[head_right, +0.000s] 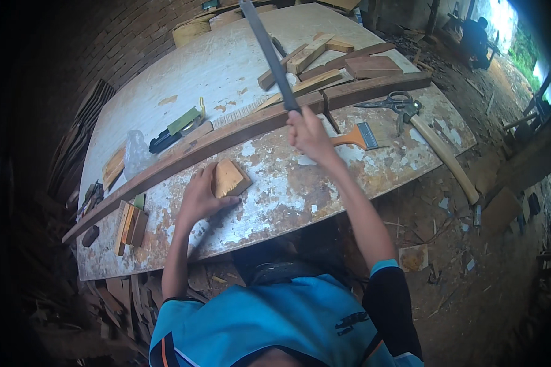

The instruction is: Measure and assemble wooden pieces using a tape measure, hammer, and file.

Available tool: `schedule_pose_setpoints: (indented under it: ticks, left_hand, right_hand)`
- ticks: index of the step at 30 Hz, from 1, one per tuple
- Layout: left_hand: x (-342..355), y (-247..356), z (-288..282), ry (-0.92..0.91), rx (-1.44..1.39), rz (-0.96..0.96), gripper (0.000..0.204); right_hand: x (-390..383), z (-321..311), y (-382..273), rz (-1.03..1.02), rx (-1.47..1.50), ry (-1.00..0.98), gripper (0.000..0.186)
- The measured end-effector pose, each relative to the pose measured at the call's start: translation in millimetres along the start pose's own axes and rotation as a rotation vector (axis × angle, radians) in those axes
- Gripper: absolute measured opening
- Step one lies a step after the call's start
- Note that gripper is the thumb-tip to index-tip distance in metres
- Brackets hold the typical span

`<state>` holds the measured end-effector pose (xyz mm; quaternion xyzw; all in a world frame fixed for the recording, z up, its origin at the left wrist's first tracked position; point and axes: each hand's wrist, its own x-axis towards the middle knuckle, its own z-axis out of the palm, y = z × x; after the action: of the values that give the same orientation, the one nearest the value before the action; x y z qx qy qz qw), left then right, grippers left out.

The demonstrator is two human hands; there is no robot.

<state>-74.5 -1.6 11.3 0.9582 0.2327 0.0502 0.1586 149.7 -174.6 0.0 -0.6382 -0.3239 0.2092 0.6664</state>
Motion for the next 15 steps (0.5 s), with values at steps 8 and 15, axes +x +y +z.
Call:
schedule_pose_setpoints:
  ticks: [8,15]
  left_hand:
    - [95,19,-53,0.377,-0.009,0.175,0.09]
    - [142,11,-32,0.085,-0.056,0.104,0.087]
  right_hand:
    - [19,61,16,-0.014,0.274,-0.093,0.032]
    - [17,59,21,0.003,0.366,-0.155,0.029]
